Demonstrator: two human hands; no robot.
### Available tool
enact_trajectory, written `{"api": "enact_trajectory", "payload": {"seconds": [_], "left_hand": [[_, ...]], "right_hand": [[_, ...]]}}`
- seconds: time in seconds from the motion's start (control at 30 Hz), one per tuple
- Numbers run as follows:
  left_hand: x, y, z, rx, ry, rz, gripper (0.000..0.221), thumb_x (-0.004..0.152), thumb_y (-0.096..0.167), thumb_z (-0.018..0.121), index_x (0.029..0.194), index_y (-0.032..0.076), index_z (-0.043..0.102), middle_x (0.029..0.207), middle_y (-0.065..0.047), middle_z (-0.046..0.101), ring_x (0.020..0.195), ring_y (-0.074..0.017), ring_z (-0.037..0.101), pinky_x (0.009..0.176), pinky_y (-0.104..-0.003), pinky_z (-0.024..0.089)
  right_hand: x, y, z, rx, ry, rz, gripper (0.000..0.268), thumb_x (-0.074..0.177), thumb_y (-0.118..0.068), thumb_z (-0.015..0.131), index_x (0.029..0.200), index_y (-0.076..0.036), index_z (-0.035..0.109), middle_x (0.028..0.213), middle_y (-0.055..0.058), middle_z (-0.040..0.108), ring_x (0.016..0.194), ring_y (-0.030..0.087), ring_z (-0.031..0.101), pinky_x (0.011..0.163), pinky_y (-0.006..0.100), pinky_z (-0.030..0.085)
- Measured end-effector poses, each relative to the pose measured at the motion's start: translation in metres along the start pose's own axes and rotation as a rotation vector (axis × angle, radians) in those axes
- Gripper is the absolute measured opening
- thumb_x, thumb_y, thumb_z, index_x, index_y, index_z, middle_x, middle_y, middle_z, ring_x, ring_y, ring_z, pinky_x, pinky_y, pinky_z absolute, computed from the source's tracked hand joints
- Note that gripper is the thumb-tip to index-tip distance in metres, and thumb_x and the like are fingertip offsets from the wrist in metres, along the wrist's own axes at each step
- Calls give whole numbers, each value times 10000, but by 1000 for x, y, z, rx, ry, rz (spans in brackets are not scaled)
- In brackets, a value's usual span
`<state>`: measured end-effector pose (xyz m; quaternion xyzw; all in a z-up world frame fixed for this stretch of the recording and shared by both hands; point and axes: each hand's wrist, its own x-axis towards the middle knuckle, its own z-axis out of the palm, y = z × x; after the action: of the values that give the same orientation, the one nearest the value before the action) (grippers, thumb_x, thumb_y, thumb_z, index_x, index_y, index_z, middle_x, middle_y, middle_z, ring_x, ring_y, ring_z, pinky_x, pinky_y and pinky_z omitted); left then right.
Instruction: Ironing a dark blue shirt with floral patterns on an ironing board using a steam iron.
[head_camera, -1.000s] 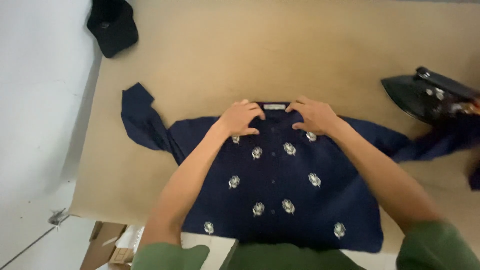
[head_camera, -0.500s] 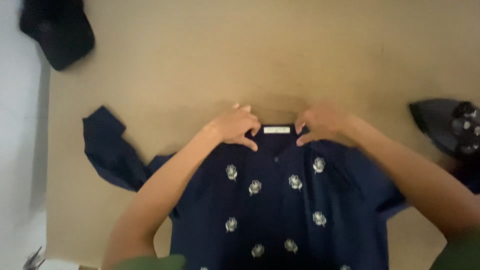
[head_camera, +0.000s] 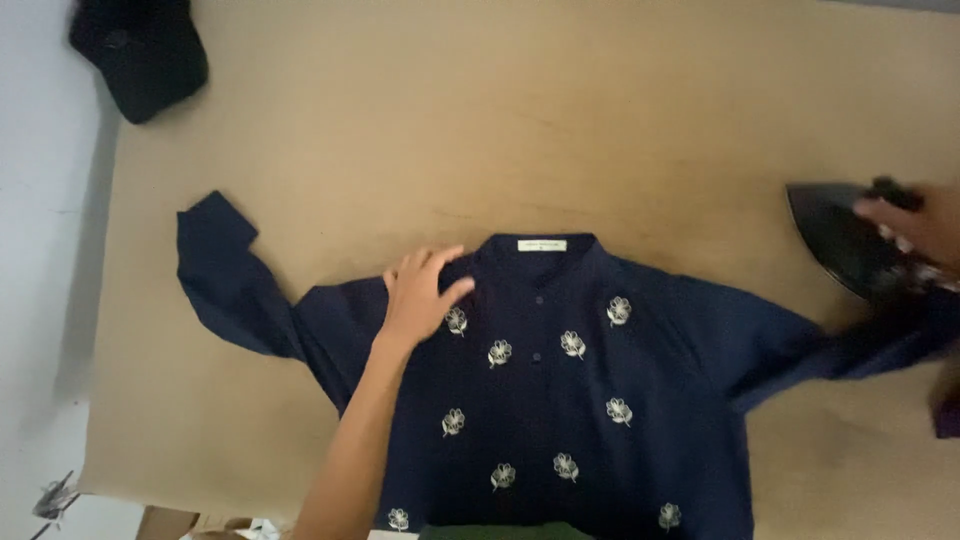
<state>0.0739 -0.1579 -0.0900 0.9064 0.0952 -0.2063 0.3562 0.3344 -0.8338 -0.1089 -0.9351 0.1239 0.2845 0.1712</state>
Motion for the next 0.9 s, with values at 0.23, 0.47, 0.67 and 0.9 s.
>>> {"api": "enact_trajectory", "payload": {"seconds": [0.23, 0.47, 0.67, 0.9], "left_hand": [[47, 3, 4, 135, -32, 4, 424, 935, 581, 598, 1190, 254, 689, 1229, -84, 627, 1217, -357, 556, 1027, -629, 338], [54, 13, 3, -54, -75, 49, 367, 1014, 465, 602, 1224, 167, 643, 1098, -59, 698, 1161, -298, 625, 991, -522, 393], [64, -1, 31, 124, 151, 123, 251, 1006, 462, 595, 1061, 240, 698, 953, 22, 670, 1005, -211, 670, 917, -466, 414], [24, -2, 4, -213, 503, 62, 415, 1009, 564, 573, 1205, 202, 624, 1047, -20, 614, 1012, -253, 654, 880, -432, 456]], "right_hand": [[-98, -196, 3, -206, -45, -329, 605, 1102, -472, 600, 705, -28, 705, 658, 144, 720, 643, 281, 668, 681, 413, 444], [-179, -396, 132, -167, -308, -462, 769, 962, -672, 567, 524, -40, 594, 465, 135, 626, 617, 356, 720, 743, 418, 543], [-118, -418, 179, -230, -167, -324, 894, 888, -749, 639, 1166, 100, 666, 1179, 368, 678, 1182, 486, 643, 938, 586, 526], [-165, -456, 144, 15, -258, -559, 534, 1019, -416, 697, 699, -18, 541, 455, 147, 504, 397, 278, 561, 402, 340, 427]]}}
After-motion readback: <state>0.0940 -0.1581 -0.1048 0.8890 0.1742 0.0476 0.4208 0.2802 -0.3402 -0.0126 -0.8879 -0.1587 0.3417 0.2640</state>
